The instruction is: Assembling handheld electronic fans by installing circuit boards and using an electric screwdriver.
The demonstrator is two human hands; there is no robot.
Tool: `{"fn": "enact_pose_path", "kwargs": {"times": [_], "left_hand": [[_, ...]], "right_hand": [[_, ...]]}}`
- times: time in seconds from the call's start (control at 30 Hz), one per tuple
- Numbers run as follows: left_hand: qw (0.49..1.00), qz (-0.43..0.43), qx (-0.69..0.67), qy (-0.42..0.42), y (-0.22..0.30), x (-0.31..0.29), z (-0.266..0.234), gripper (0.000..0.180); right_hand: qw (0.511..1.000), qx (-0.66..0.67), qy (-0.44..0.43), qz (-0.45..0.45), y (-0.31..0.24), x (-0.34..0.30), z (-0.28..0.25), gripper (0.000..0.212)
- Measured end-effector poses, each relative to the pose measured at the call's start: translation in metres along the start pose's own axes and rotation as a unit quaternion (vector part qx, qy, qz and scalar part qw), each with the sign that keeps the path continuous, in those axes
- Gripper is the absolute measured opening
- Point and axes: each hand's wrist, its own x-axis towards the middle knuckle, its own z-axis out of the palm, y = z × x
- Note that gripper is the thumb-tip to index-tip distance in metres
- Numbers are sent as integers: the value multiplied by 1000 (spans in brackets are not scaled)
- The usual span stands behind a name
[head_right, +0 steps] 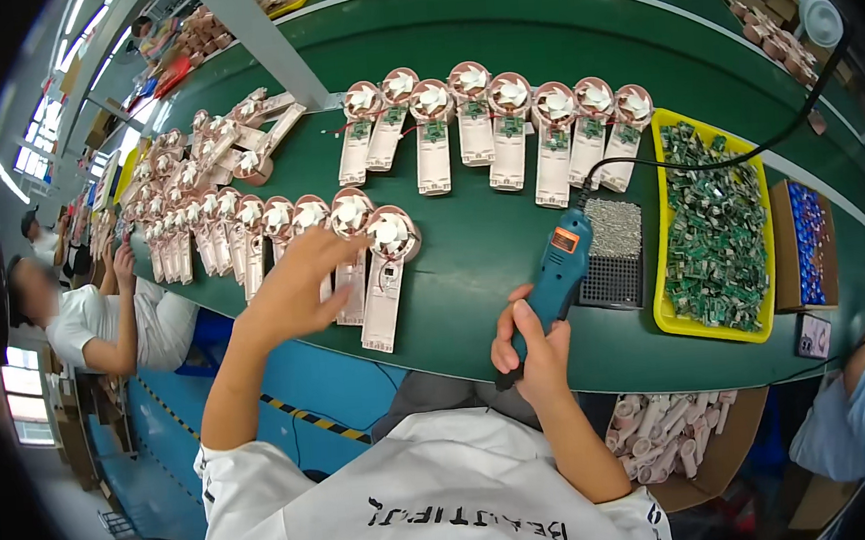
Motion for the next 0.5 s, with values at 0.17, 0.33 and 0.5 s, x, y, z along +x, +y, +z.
{"fn": "enact_pose_path", "kwargs": {"times": [0.17,0.33,0.5], "left_hand": [[993,6,119,2,26,6,14,70],[992,90,69,64,6,24,45,27],[989,60,28,132,30,30,57,18]], "right_hand": [[1000,-26,-1,14,0,-7,-11,22],[997,-75,-24,13,-16,-19,-6,29],[942,-301,126,-80,-141,-50,-26,34]]}}
